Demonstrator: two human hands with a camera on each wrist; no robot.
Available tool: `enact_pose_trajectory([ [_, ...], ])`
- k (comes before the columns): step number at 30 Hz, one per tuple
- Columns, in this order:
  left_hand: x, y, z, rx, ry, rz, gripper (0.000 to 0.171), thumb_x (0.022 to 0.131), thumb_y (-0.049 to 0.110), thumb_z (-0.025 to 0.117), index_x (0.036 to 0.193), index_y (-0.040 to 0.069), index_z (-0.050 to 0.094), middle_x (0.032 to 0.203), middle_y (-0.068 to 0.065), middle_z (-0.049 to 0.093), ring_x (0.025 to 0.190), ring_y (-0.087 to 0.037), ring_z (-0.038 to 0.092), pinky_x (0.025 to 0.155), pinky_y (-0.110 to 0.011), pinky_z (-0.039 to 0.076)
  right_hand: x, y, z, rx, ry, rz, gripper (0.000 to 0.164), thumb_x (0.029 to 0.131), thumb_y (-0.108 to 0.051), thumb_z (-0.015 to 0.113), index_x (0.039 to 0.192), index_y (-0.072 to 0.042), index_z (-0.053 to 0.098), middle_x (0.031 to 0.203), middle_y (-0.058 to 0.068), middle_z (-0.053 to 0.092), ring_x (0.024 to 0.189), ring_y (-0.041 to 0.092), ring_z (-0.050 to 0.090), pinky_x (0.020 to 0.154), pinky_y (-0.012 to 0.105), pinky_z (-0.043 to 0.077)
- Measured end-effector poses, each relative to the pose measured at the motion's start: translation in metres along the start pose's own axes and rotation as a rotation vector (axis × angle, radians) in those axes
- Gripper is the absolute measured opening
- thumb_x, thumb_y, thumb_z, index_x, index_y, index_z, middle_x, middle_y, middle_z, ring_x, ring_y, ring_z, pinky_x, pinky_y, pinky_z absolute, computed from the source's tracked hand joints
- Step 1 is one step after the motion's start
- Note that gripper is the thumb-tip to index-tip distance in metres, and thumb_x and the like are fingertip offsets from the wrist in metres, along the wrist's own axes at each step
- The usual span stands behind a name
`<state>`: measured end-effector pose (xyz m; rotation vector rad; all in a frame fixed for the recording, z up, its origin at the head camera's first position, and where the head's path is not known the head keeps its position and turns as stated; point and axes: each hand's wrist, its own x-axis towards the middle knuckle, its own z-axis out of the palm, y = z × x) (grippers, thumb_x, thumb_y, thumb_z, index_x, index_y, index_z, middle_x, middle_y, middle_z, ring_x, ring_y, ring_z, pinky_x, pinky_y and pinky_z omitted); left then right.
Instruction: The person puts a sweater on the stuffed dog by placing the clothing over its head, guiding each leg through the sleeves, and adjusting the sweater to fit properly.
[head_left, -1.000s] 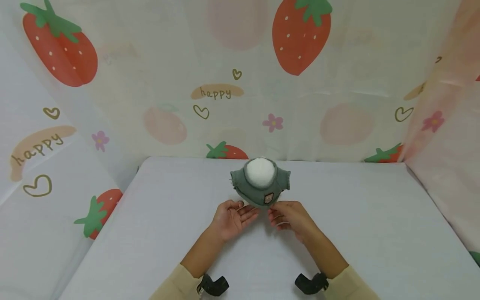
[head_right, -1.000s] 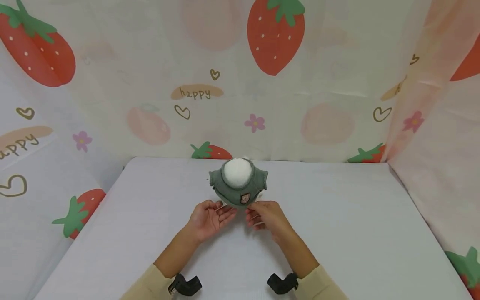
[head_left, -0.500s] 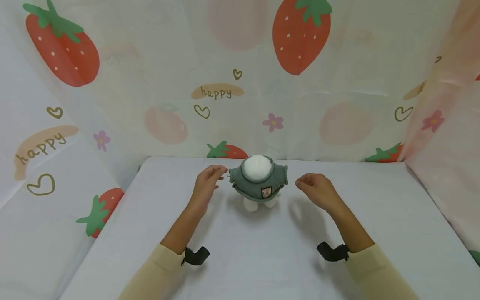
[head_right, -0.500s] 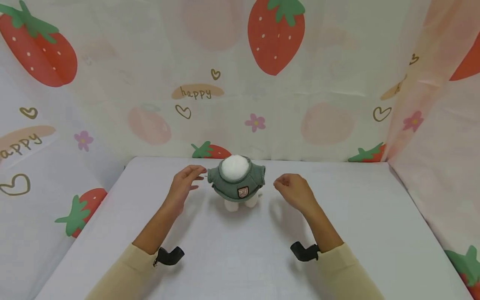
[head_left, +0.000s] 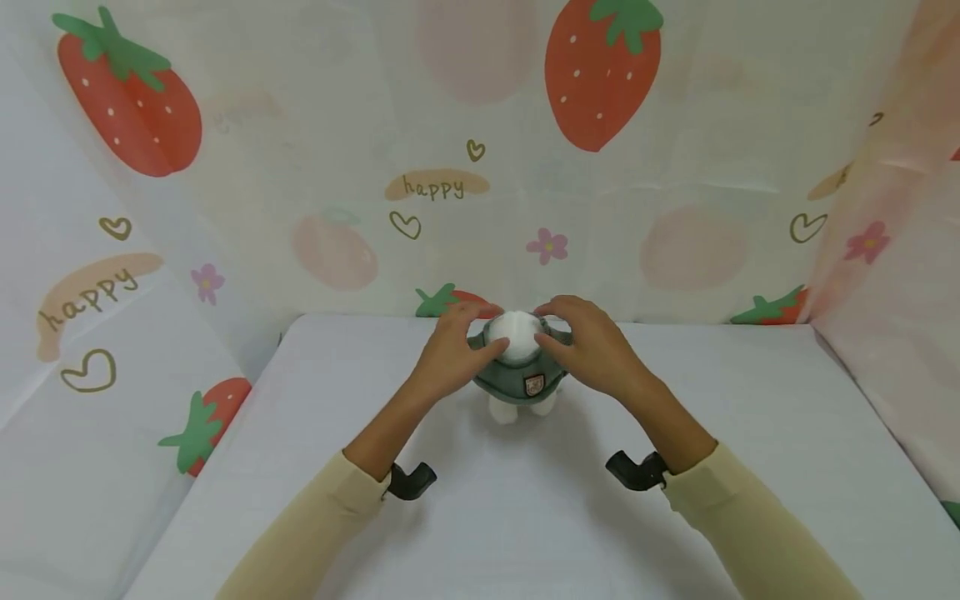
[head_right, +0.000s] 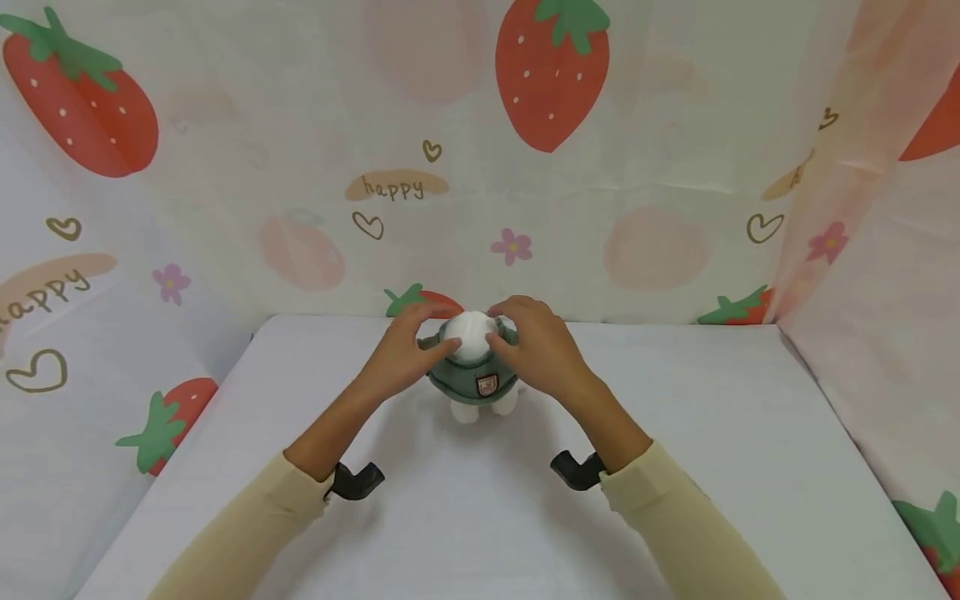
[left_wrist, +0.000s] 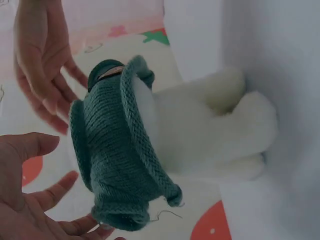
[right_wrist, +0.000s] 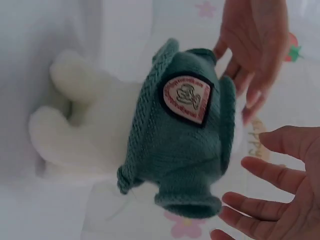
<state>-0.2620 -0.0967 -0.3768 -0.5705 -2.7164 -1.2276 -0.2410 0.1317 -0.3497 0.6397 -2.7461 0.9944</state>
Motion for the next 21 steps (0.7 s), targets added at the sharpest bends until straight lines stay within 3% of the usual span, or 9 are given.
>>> enact_pose_trajectory([
  [4, 0.002, 0.003, 0.004, 0.058, -0.016, -0.030, 0.052, 0.094, 0.030, 0.071, 0.141, 0.012, 0.057, 0.143, -0.007, 0.052, 0.135, -0.028, 0.045, 0.106, -0.055, 0.043, 0.004, -0.005, 0.009, -0.080, 0.008, -0.008, 0.034, 0.096, -0.021, 0.070, 0.126, -0.005, 0.067, 0.136, 0.012, 0.061, 0.123, 0.033, 0.058, 0.095, 0.051, 0.051],
  [8, 0.002, 0.004, 0.008, 0.101, -0.024, -0.055, 0.049, 0.093, 0.026, 0.071, 0.138, 0.011, 0.058, 0.142, -0.009, 0.054, 0.131, -0.029, 0.049, 0.100, -0.054, 0.047, 0.003, -0.005, 0.014, -0.198, 0.044, 0.024, 0.035, 0.094, -0.023, 0.069, 0.124, -0.006, 0.069, 0.133, 0.014, 0.064, 0.105, 0.032, 0.065, 0.076, 0.046, 0.055],
  [12, 0.000, 0.002, 0.012, 0.123, -0.041, -0.087, 0.048, 0.092, 0.025, 0.067, 0.138, 0.013, 0.057, 0.141, -0.011, 0.055, 0.125, -0.031, 0.053, 0.095, -0.054, 0.049, 0.001, -0.002, 0.016, -0.228, 0.039, 0.113, 0.037, 0.093, -0.026, 0.069, 0.126, -0.009, 0.069, 0.118, 0.013, 0.070, 0.074, 0.023, 0.059, 0.053, 0.035, 0.045],
  [14, -0.001, 0.000, 0.013, 0.106, -0.052, -0.115, 0.048, 0.092, 0.026, 0.064, 0.139, 0.015, 0.055, 0.138, -0.012, 0.057, 0.121, -0.031, 0.056, 0.092, -0.054, 0.050, 0.000, 0.000, 0.017, -0.208, 0.019, 0.156, 0.039, 0.093, -0.026, 0.068, 0.129, -0.010, 0.068, 0.096, 0.009, 0.070, 0.061, 0.019, 0.049, 0.047, 0.030, 0.036],
  [17, -0.002, -0.004, 0.014, 0.047, -0.061, -0.150, 0.048, 0.093, 0.025, 0.061, 0.139, 0.017, 0.054, 0.131, -0.012, 0.062, 0.113, -0.028, 0.060, 0.086, -0.050, 0.053, -0.001, 0.002, 0.017, -0.176, -0.001, 0.187, 0.041, 0.094, -0.025, 0.065, 0.132, -0.010, 0.066, 0.066, 0.003, 0.057, 0.053, 0.015, 0.038, 0.045, 0.028, 0.028],
  [19, -0.001, -0.006, 0.015, -0.006, -0.064, -0.163, 0.048, 0.092, 0.024, 0.059, 0.140, 0.018, 0.054, 0.126, -0.011, 0.065, 0.104, -0.027, 0.063, 0.080, -0.045, 0.055, -0.001, 0.003, 0.018, -0.139, 0.000, 0.202, 0.041, 0.094, -0.024, 0.064, 0.132, -0.010, 0.066, 0.060, 0.002, 0.051, 0.051, 0.014, 0.036, 0.044, 0.027, 0.027],
  [21, 0.000, -0.008, 0.016, -0.059, -0.070, -0.174, 0.049, 0.092, 0.023, 0.058, 0.141, 0.016, 0.055, 0.122, -0.013, 0.067, 0.096, -0.025, 0.066, 0.072, -0.040, 0.057, 0.000, 0.005, 0.019, -0.092, 0.012, 0.210, 0.041, 0.093, -0.022, 0.063, 0.132, -0.009, 0.066, 0.070, 0.005, 0.062, 0.052, 0.015, 0.040, 0.044, 0.027, 0.029],
])
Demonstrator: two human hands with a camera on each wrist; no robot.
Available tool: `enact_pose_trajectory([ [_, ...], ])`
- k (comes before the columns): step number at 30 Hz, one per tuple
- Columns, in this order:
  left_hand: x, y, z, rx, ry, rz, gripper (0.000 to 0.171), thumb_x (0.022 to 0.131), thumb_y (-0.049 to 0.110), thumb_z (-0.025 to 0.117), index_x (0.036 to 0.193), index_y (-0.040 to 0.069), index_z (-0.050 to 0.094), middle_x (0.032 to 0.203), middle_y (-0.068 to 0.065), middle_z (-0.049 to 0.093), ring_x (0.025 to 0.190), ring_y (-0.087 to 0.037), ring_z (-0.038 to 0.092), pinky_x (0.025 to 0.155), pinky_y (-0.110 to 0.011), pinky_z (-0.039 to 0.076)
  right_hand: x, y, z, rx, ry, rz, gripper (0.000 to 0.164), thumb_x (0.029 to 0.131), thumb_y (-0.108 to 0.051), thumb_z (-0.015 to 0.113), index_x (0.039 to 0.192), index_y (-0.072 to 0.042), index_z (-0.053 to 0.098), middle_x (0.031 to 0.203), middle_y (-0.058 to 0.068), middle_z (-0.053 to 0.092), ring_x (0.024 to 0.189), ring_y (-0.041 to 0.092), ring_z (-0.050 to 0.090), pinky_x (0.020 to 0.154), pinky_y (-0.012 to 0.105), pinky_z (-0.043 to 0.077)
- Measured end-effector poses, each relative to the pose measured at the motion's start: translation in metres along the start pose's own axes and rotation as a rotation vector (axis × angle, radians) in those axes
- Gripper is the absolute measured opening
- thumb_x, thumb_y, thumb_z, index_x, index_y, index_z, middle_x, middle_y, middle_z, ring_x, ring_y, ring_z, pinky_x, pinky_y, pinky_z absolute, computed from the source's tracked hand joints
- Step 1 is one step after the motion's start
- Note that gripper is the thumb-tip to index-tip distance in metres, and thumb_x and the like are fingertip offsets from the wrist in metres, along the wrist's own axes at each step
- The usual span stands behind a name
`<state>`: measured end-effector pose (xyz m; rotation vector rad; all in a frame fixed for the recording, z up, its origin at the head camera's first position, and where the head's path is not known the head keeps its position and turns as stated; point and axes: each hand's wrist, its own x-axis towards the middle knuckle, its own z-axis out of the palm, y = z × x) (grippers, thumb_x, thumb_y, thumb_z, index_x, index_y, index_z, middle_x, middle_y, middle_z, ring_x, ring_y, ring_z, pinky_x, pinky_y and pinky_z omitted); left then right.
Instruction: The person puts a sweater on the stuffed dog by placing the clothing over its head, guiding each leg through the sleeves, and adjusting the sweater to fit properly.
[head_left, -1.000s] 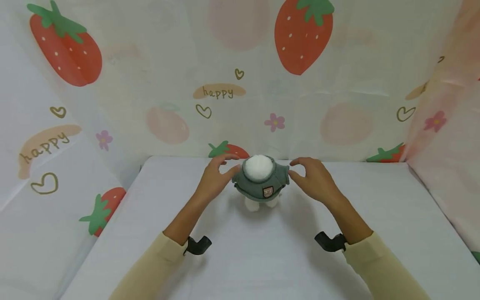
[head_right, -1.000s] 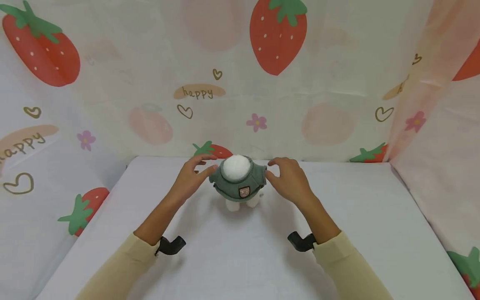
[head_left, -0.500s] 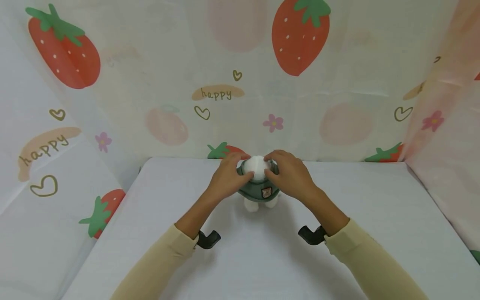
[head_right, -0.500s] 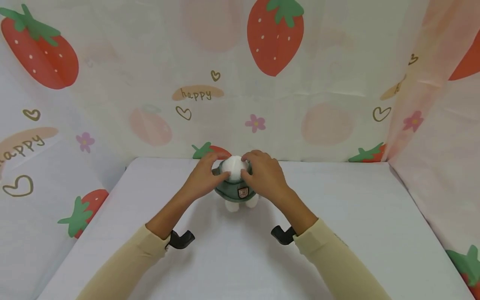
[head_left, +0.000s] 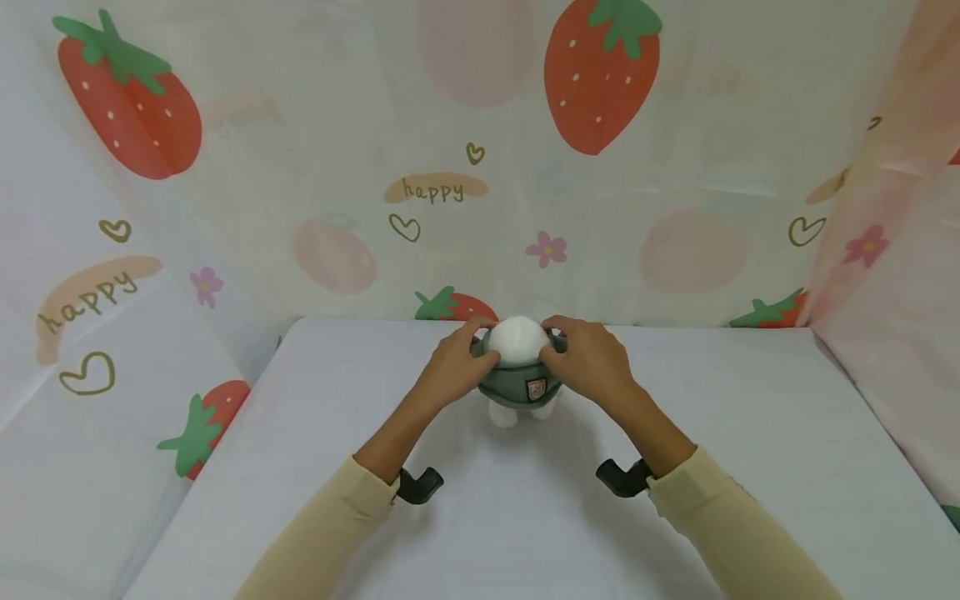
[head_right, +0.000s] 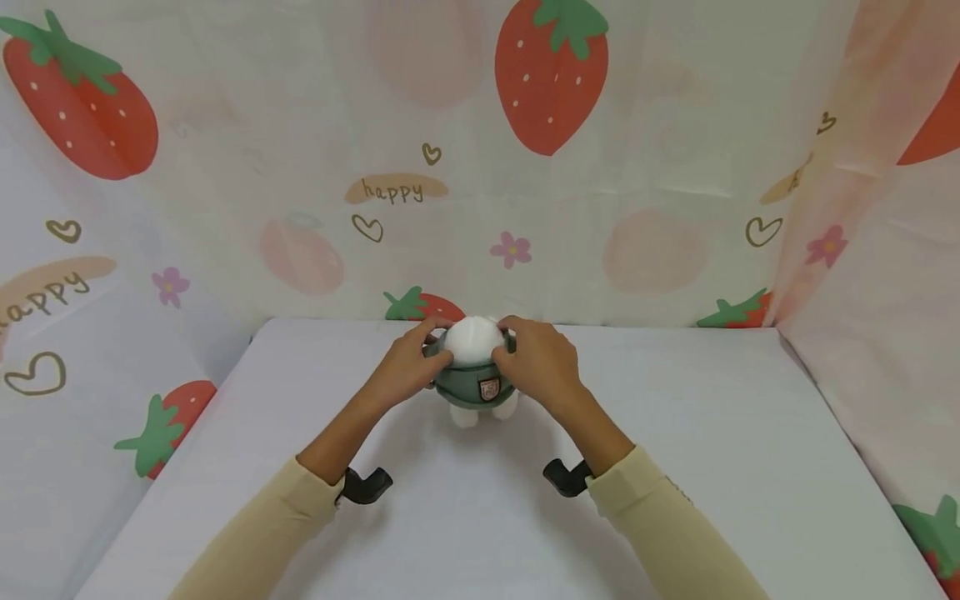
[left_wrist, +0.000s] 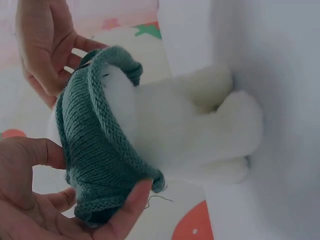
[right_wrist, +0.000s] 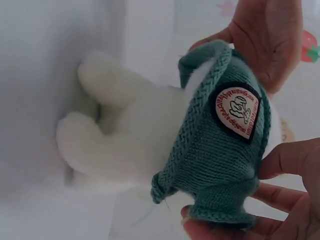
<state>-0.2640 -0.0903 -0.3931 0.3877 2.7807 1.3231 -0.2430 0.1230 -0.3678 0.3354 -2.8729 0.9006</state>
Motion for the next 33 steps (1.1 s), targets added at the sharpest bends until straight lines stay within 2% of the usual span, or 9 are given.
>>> enact_pose_trajectory([
  [2, 0.001, -0.002, 0.001, -0.048, -0.011, -0.020, 0.049, 0.092, 0.022, 0.057, 0.141, 0.015, 0.055, 0.120, -0.014, 0.067, 0.091, -0.025, 0.066, 0.066, -0.035, 0.058, 0.000, 0.002, 0.003, 0.054, 0.001, 0.009, 0.041, 0.092, -0.019, 0.062, 0.132, -0.008, 0.066, 0.091, 0.012, 0.071, 0.058, 0.018, 0.048, 0.047, 0.029, 0.035],
  [5, 0.001, -0.005, 0.004, -0.133, -0.032, -0.054, 0.049, 0.092, 0.020, 0.057, 0.141, 0.012, 0.056, 0.121, -0.017, 0.066, 0.093, -0.026, 0.067, 0.065, -0.037, 0.061, -0.001, 0.004, 0.006, 0.128, -0.002, 0.013, 0.041, 0.092, -0.015, 0.060, 0.132, -0.004, 0.064, 0.119, 0.021, 0.069, 0.074, 0.025, 0.062, 0.056, 0.034, 0.048],
  [7, 0.000, -0.007, 0.004, -0.172, -0.036, -0.072, 0.048, 0.092, 0.018, 0.057, 0.140, 0.011, 0.058, 0.122, -0.018, 0.066, 0.096, -0.027, 0.067, 0.068, -0.040, 0.061, -0.001, 0.004, 0.008, 0.170, -0.008, 0.015, 0.040, 0.093, -0.012, 0.059, 0.132, -0.002, 0.063, 0.122, 0.023, 0.068, 0.088, 0.030, 0.067, 0.066, 0.040, 0.055],
  [10, -0.001, -0.009, 0.004, -0.202, -0.028, -0.080, 0.048, 0.092, 0.015, 0.057, 0.139, 0.010, 0.059, 0.120, -0.017, 0.065, 0.097, -0.028, 0.067, 0.073, -0.045, 0.061, 0.000, 0.007, 0.011, 0.232, -0.011, 0.021, 0.039, 0.092, -0.010, 0.058, 0.131, -0.002, 0.063, 0.123, 0.025, 0.067, 0.106, 0.036, 0.068, 0.079, 0.048, 0.058],
  [13, -0.002, -0.009, 0.005, -0.206, -0.018, -0.076, 0.048, 0.091, 0.014, 0.056, 0.139, 0.010, 0.059, 0.118, -0.017, 0.066, 0.097, -0.028, 0.066, 0.074, -0.043, 0.061, 0.000, 0.012, 0.012, 0.297, -0.005, 0.043, 0.039, 0.091, -0.008, 0.056, 0.129, -0.004, 0.064, 0.126, 0.026, 0.066, 0.112, 0.040, 0.066, 0.084, 0.053, 0.057],
  [20, -0.003, -0.014, 0.007, -0.276, -0.001, -0.061, 0.050, 0.090, 0.010, 0.056, 0.140, 0.010, 0.060, 0.118, -0.017, 0.065, 0.102, -0.027, 0.063, 0.075, -0.036, 0.060, -0.003, 0.016, 0.014, 0.394, 0.020, 0.083, 0.040, 0.087, -0.003, 0.058, 0.127, -0.006, 0.065, 0.126, 0.026, 0.065, 0.112, 0.040, 0.067, 0.081, 0.050, 0.058],
  [24, -0.004, -0.021, 0.012, -0.379, 0.016, -0.066, 0.049, 0.090, 0.006, 0.056, 0.139, 0.012, 0.061, 0.120, -0.016, 0.065, 0.107, -0.028, 0.061, 0.080, -0.038, 0.059, -0.005, 0.020, 0.017, 0.447, 0.040, 0.087, 0.042, 0.086, 0.002, 0.057, 0.126, -0.006, 0.066, 0.125, 0.024, 0.066, 0.105, 0.037, 0.069, 0.075, 0.044, 0.059],
  [28, -0.004, -0.029, 0.019, -0.472, 0.039, -0.085, 0.050, 0.089, 0.003, 0.057, 0.137, 0.015, 0.063, 0.120, -0.013, 0.065, 0.107, -0.026, 0.061, 0.079, -0.036, 0.059, -0.007, 0.022, 0.021, 0.506, 0.055, 0.118, 0.044, 0.086, 0.007, 0.056, 0.126, -0.007, 0.066, 0.126, 0.021, 0.066, 0.097, 0.032, 0.067, 0.070, 0.036, 0.056],
  [33, -0.005, -0.037, 0.025, -0.603, 0.041, -0.111, 0.054, 0.086, 0.001, 0.057, 0.138, 0.015, 0.063, 0.125, -0.012, 0.063, 0.106, -0.023, 0.059, 0.081, -0.034, 0.058, -0.008, 0.026, 0.028, 0.614, 0.069, 0.156, 0.045, 0.087, 0.011, 0.055, 0.128, -0.005, 0.065, 0.126, 0.019, 0.064, 0.095, 0.029, 0.062, 0.071, 0.031, 0.053],
])
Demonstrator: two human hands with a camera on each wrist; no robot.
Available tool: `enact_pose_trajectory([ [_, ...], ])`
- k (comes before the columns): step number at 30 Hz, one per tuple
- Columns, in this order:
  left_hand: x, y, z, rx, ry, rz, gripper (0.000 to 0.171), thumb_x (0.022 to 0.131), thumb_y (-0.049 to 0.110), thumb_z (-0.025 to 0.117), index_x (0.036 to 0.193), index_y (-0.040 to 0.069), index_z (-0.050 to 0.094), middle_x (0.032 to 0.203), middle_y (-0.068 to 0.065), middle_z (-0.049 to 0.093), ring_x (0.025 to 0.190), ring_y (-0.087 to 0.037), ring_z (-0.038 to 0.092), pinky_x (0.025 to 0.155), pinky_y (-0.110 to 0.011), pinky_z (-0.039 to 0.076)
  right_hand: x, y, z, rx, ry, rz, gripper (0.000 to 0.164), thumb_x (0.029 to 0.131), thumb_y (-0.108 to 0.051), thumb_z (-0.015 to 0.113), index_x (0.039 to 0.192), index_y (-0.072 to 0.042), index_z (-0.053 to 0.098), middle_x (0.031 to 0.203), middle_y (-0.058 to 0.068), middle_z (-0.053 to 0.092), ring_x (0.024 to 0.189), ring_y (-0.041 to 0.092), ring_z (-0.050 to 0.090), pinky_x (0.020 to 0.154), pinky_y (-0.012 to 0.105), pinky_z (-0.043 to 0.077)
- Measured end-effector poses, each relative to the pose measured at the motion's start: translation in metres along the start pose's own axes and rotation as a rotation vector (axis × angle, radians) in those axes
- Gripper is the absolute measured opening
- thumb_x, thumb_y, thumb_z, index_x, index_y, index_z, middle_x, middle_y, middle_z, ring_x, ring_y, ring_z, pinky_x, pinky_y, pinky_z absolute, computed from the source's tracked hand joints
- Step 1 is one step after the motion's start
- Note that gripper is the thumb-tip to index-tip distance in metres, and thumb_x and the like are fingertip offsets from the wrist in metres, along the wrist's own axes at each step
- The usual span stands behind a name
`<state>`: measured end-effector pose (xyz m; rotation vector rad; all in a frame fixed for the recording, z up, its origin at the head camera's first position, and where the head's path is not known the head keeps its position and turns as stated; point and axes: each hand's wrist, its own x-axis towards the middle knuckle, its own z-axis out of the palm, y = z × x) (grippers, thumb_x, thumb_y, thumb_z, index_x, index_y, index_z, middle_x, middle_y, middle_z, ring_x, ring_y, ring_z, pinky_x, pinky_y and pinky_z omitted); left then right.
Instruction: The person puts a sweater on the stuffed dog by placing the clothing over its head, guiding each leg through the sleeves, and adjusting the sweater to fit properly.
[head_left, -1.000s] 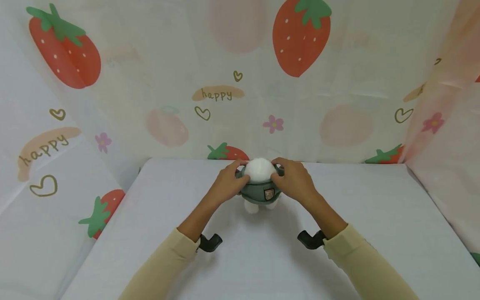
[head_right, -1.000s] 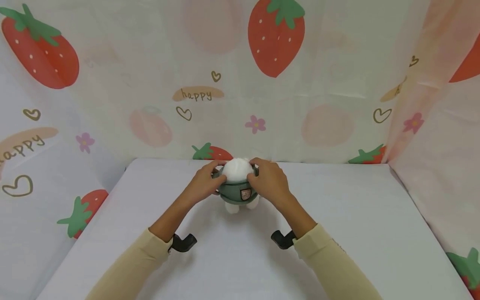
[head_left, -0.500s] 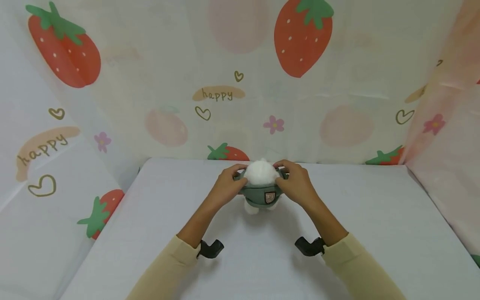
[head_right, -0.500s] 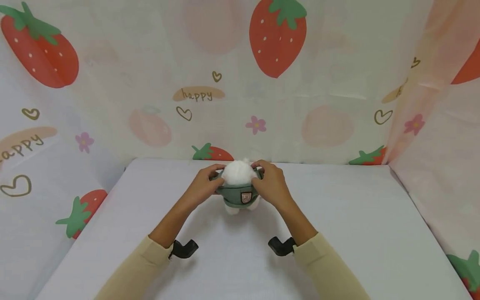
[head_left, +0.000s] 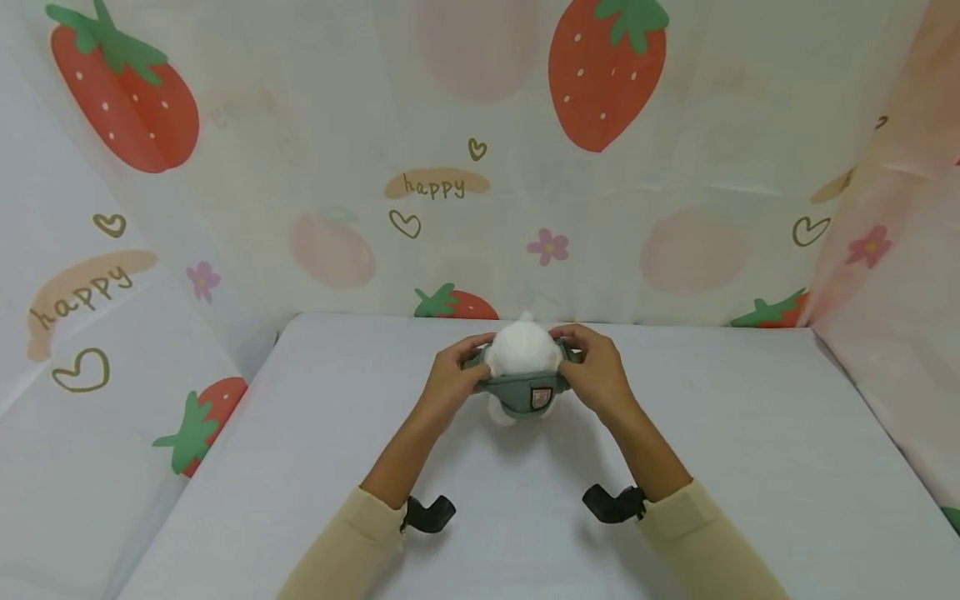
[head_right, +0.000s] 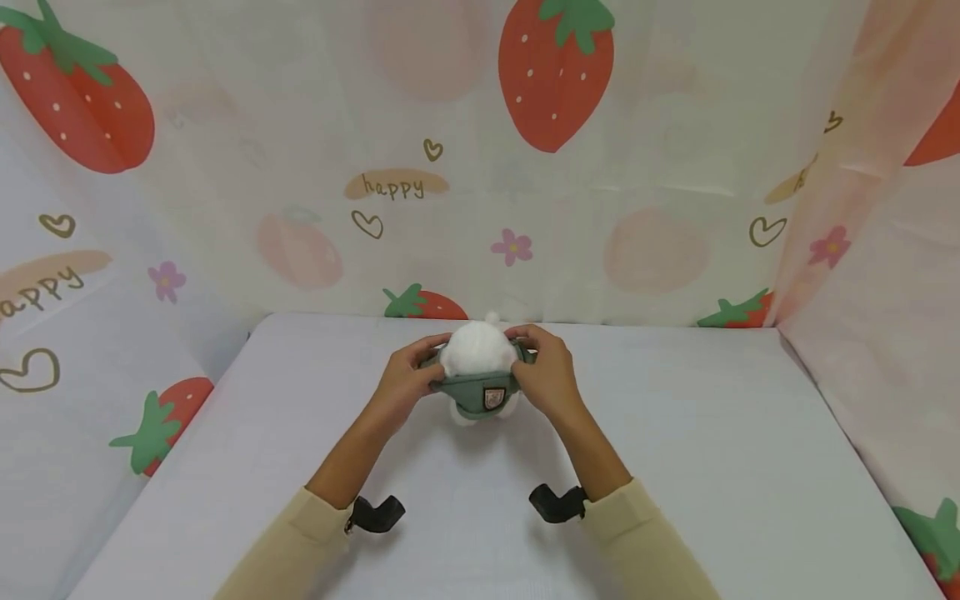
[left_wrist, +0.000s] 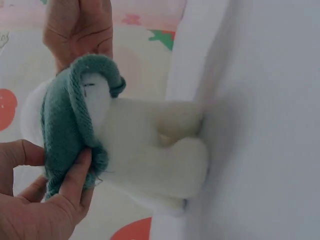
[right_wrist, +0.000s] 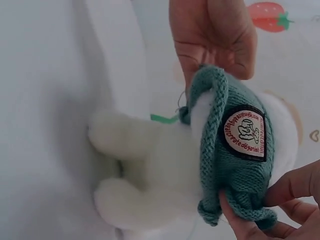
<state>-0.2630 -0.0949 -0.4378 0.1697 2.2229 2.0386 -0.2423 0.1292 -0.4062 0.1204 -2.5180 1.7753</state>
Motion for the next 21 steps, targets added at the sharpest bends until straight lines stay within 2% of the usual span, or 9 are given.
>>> enact_pose_trajectory([
  [4, -0.002, -0.005, 0.001, -0.113, -0.031, -0.009, 0.056, 0.088, -0.002, 0.058, 0.142, 0.015, 0.060, 0.132, -0.013, 0.059, 0.111, -0.022, 0.058, 0.086, -0.033, 0.056, -0.002, 0.006, 0.002, 0.105, 0.011, 0.046, 0.048, 0.086, 0.014, 0.053, 0.130, -0.002, 0.064, 0.126, 0.019, 0.063, 0.100, 0.028, 0.061, 0.075, 0.028, 0.052],
  [8, -0.002, -0.011, 0.002, -0.269, -0.055, -0.021, 0.058, 0.089, -0.008, 0.057, 0.143, 0.012, 0.058, 0.132, -0.014, 0.056, 0.112, -0.023, 0.055, 0.085, -0.028, 0.055, -0.004, 0.012, 0.005, 0.241, 0.023, 0.135, 0.051, 0.086, 0.014, 0.052, 0.133, -0.002, 0.061, 0.131, 0.018, 0.060, 0.109, 0.027, 0.060, 0.080, 0.026, 0.054],
  [12, 0.000, -0.019, 0.005, -0.420, -0.033, -0.047, 0.059, 0.087, -0.013, 0.055, 0.143, 0.008, 0.058, 0.135, -0.014, 0.054, 0.111, -0.022, 0.055, 0.080, -0.025, 0.054, -0.005, 0.017, 0.011, 0.362, 0.045, 0.221, 0.050, 0.088, 0.011, 0.053, 0.136, -0.001, 0.060, 0.135, 0.016, 0.058, 0.114, 0.026, 0.058, 0.083, 0.025, 0.054],
  [17, 0.000, -0.027, 0.009, -0.537, 0.016, -0.106, 0.057, 0.087, -0.014, 0.054, 0.140, 0.007, 0.060, 0.141, -0.013, 0.053, 0.113, -0.022, 0.055, 0.080, -0.026, 0.052, -0.007, 0.021, 0.016, 0.378, 0.065, 0.254, 0.050, 0.090, 0.009, 0.051, 0.138, 0.001, 0.058, 0.140, 0.013, 0.056, 0.115, 0.024, 0.056, 0.086, 0.023, 0.052],
  [21, -0.002, -0.029, 0.009, -0.561, 0.034, -0.129, 0.054, 0.089, -0.011, 0.054, 0.139, 0.007, 0.060, 0.143, -0.013, 0.052, 0.118, -0.023, 0.054, 0.087, -0.030, 0.052, -0.008, 0.023, 0.015, 0.311, 0.052, 0.233, 0.048, 0.092, 0.005, 0.050, 0.139, -0.003, 0.060, 0.139, 0.012, 0.058, 0.114, 0.023, 0.055, 0.088, 0.027, 0.050],
])
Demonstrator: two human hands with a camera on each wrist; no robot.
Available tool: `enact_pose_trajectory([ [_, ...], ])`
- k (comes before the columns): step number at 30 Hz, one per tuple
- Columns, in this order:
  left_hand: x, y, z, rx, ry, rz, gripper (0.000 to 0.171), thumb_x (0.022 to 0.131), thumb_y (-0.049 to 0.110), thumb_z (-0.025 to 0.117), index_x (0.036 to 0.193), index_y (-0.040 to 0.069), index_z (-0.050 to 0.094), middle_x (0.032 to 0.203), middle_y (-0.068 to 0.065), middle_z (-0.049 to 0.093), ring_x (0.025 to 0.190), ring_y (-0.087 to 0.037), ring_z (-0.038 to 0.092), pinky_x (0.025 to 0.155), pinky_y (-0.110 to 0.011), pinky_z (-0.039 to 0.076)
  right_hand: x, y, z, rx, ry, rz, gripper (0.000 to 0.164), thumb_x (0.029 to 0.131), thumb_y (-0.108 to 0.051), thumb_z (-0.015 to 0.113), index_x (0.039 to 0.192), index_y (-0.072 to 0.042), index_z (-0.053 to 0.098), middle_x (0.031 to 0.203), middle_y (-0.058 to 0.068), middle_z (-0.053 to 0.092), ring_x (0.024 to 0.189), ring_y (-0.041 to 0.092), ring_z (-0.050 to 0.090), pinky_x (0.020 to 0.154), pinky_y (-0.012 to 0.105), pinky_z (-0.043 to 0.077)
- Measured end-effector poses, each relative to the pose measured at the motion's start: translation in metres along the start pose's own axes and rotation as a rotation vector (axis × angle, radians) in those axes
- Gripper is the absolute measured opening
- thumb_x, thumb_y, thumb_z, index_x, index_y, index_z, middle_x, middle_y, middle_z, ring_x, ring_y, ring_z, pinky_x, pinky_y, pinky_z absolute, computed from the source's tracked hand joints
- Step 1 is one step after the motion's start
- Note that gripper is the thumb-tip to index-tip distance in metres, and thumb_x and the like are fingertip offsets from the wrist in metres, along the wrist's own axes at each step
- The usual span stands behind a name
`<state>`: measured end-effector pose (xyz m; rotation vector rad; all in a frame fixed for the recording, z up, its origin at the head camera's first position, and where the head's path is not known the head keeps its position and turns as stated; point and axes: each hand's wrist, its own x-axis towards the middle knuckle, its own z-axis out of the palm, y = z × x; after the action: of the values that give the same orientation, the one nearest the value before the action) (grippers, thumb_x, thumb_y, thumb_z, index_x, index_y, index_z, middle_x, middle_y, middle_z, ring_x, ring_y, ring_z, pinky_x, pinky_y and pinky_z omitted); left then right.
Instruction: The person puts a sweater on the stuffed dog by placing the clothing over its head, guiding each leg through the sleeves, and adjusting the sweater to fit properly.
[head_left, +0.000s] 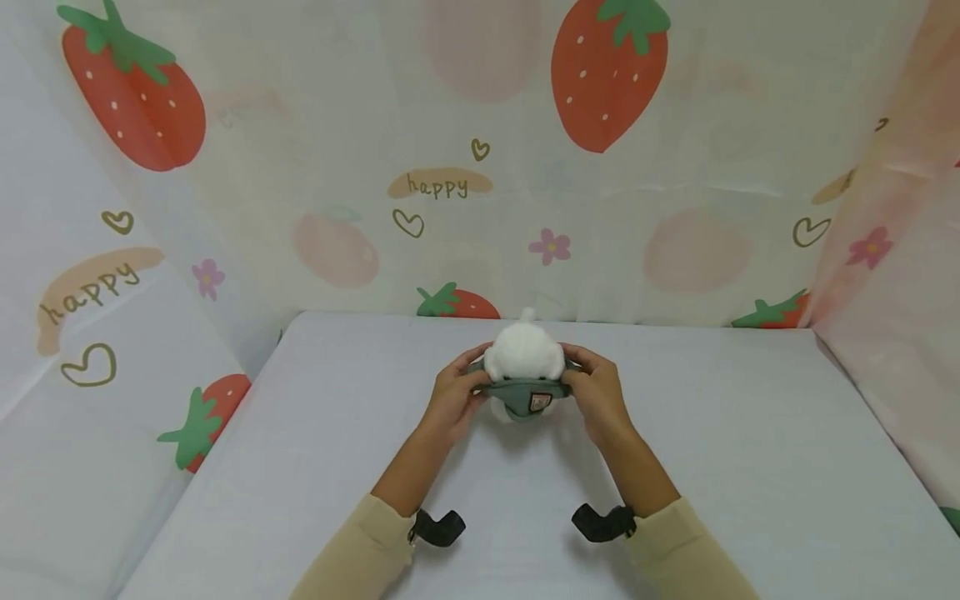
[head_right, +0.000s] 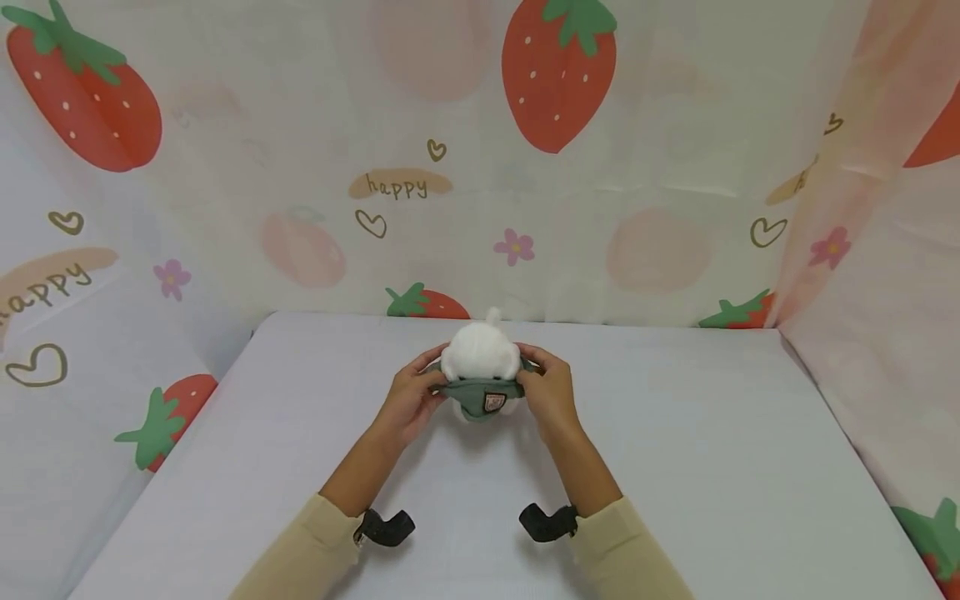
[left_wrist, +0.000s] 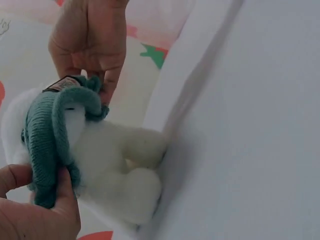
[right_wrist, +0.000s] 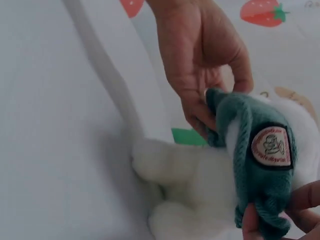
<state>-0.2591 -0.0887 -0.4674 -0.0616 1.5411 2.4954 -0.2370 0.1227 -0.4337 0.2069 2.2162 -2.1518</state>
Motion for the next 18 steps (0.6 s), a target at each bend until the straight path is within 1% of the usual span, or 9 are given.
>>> enact_pose_trajectory([
  [3, -0.006, 0.002, 0.000, 0.026, 0.029, 0.018, 0.051, 0.094, -0.001, 0.054, 0.144, 0.008, 0.055, 0.144, -0.013, 0.050, 0.121, -0.024, 0.052, 0.091, -0.037, 0.052, 0.000, -0.003, -0.004, -0.110, -0.004, -0.083, 0.044, 0.096, -0.002, 0.050, 0.138, -0.008, 0.062, 0.134, 0.012, 0.060, 0.111, 0.021, 0.054, 0.083, 0.030, 0.047],
  [4, -0.008, 0.003, 0.000, 0.031, 0.048, 0.022, 0.051, 0.095, 0.005, 0.055, 0.146, 0.008, 0.052, 0.144, -0.013, 0.050, 0.122, -0.024, 0.052, 0.092, -0.039, 0.052, 0.000, -0.005, -0.005, -0.155, -0.001, -0.124, 0.042, 0.097, -0.006, 0.050, 0.137, -0.011, 0.063, 0.133, 0.011, 0.060, 0.102, 0.022, 0.055, 0.077, 0.030, 0.046],
  [5, -0.012, 0.004, 0.001, 0.041, 0.070, 0.023, 0.052, 0.098, 0.012, 0.055, 0.149, 0.008, 0.048, 0.143, -0.014, 0.050, 0.122, -0.025, 0.052, 0.092, -0.042, 0.053, 0.000, -0.009, -0.007, -0.204, -0.001, -0.176, 0.041, 0.099, -0.009, 0.051, 0.138, -0.012, 0.063, 0.134, 0.011, 0.060, 0.100, 0.022, 0.055, 0.075, 0.031, 0.046],
  [7, -0.020, 0.006, 0.002, 0.043, 0.100, 0.004, 0.062, 0.101, 0.029, 0.057, 0.156, 0.008, 0.034, 0.142, -0.018, 0.048, 0.123, -0.029, 0.052, 0.095, -0.047, 0.052, 0.003, -0.015, -0.010, -0.304, -0.015, -0.305, 0.038, 0.103, -0.016, 0.052, 0.140, -0.014, 0.062, 0.138, 0.010, 0.060, 0.106, 0.023, 0.056, 0.081, 0.036, 0.048],
  [9, -0.027, 0.006, 0.004, 0.039, 0.089, -0.057, 0.077, 0.101, 0.049, 0.056, 0.158, 0.009, 0.022, 0.141, -0.022, 0.046, 0.124, -0.034, 0.052, 0.098, -0.049, 0.051, 0.006, -0.023, -0.013, -0.406, -0.044, -0.439, 0.039, 0.104, -0.024, 0.057, 0.143, -0.015, 0.060, 0.144, 0.008, 0.057, 0.116, 0.027, 0.057, 0.091, 0.044, 0.049],
  [10, -0.030, 0.004, 0.004, 0.038, 0.061, -0.095, 0.084, 0.100, 0.057, 0.053, 0.159, 0.009, 0.017, 0.141, -0.024, 0.044, 0.126, -0.036, 0.050, 0.100, -0.050, 0.050, 0.009, -0.027, -0.014, -0.449, -0.068, -0.500, 0.042, 0.104, -0.028, 0.059, 0.144, -0.016, 0.059, 0.146, 0.006, 0.056, 0.121, 0.028, 0.056, 0.098, 0.048, 0.047],
  [12, -0.035, 0.001, 0.006, 0.040, -0.020, -0.178, 0.096, 0.097, 0.070, 0.048, 0.159, 0.007, 0.010, 0.145, -0.029, 0.039, 0.131, -0.043, 0.047, 0.106, -0.053, 0.045, 0.013, -0.034, -0.015, -0.517, -0.134, -0.590, 0.049, 0.101, -0.032, 0.065, 0.146, -0.016, 0.056, 0.149, 0.004, 0.054, 0.139, 0.026, 0.045, 0.112, 0.054, 0.036],
  [15, -0.040, -0.006, 0.011, 0.076, -0.109, -0.257, 0.093, 0.097, 0.070, 0.049, 0.155, 0.003, 0.022, 0.141, -0.027, 0.045, 0.132, -0.043, 0.048, 0.107, -0.053, 0.043, 0.017, -0.040, -0.013, -0.556, -0.238, -0.644, 0.052, 0.096, -0.031, 0.073, 0.144, -0.018, 0.059, 0.148, 0.003, 0.055, 0.139, 0.026, 0.046, 0.110, 0.055, 0.039],
  [18, -0.043, -0.012, 0.015, 0.152, -0.129, -0.274, 0.075, 0.100, 0.056, 0.058, 0.146, 0.000, 0.038, 0.129, -0.020, 0.055, 0.122, -0.037, 0.057, 0.101, -0.050, 0.049, 0.019, -0.040, -0.010, -0.555, -0.293, -0.649, 0.050, 0.093, -0.026, 0.077, 0.140, -0.017, 0.062, 0.145, 0.004, 0.058, 0.136, 0.025, 0.050, 0.103, 0.052, 0.046],
])
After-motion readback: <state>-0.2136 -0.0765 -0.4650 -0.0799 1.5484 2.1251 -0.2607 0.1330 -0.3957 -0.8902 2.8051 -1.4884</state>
